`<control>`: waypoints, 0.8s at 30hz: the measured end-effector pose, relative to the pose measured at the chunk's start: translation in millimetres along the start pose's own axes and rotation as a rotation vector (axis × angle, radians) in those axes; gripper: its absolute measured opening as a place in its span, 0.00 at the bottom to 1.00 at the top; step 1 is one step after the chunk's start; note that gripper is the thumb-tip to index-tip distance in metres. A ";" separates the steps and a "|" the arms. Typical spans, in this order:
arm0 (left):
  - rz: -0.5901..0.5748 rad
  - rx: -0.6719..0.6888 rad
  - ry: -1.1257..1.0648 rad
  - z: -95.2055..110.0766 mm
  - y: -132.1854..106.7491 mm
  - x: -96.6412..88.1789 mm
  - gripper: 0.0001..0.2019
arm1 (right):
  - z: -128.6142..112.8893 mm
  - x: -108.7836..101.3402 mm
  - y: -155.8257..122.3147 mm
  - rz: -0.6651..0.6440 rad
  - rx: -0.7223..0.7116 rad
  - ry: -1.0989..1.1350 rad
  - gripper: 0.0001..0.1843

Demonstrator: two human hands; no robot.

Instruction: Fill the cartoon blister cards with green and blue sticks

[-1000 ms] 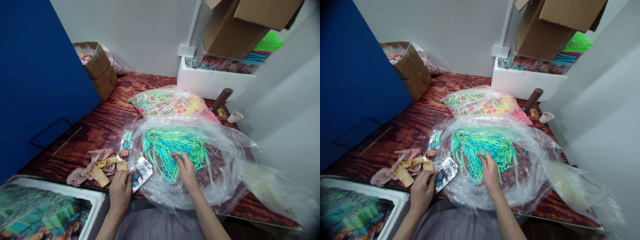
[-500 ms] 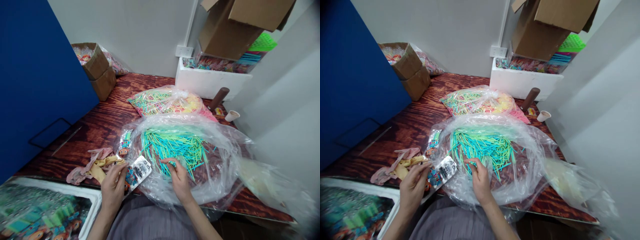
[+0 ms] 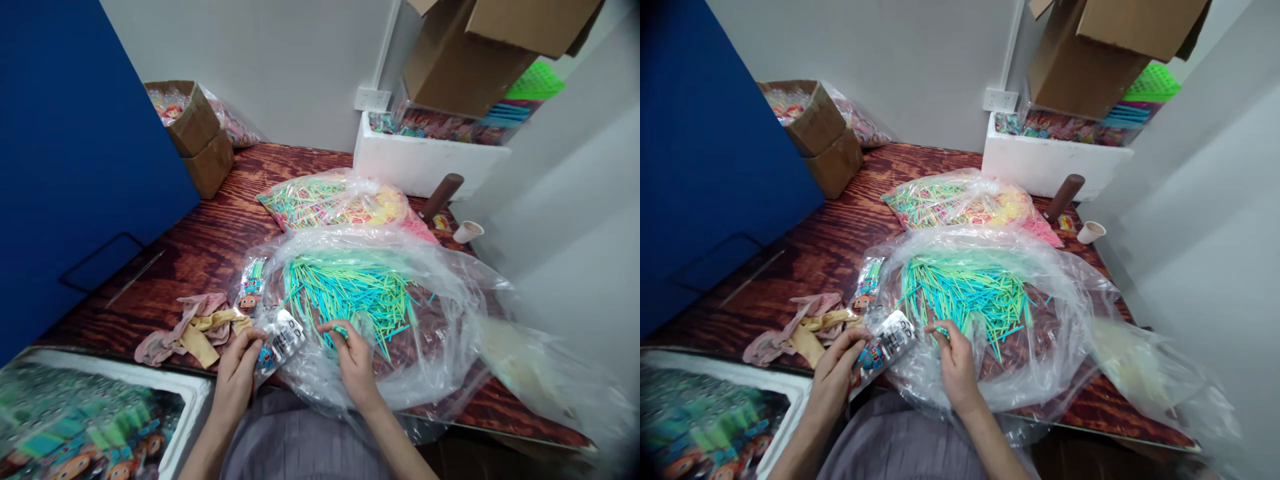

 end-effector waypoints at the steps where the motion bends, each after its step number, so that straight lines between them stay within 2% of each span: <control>1: 0.009 -0.013 -0.037 -1.3 -0.3 0.1 0.12 | 0.3 0.3 -0.1 0.000 0.001 -0.001 0.12; 4: 0.032 -0.067 -0.147 -5.1 -0.6 1.6 0.12 | 1.5 1.0 0.2 0.002 0.004 0.000 0.12; 7: 0.023 -0.095 -0.138 -7.3 1.4 4.1 0.14 | 4.0 2.1 0.4 -0.004 0.015 0.001 0.12; 13: -0.055 -0.031 -0.001 -5.4 4.9 8.9 0.14 | 7.6 1.9 -0.9 -0.001 0.020 -0.002 0.13; 20: -0.032 0.023 0.046 4.0 2.3 8.9 0.09 | 8.4 3.2 -1.9 -0.009 0.024 -0.009 0.13; 24: -0.062 0.071 0.039 12.3 0.7 9.3 0.08 | 10.9 5.3 -3.2 -0.008 0.038 -0.010 0.13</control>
Point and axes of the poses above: each hand's wrist, its own y-axis towards the middle knuckle, its own x-axis out of the palm, z = x × y, the point moved 7 cm from there along y, towards the middle knuckle, and after that the axes turned 1 degree about -z, right-handed, at the moved point
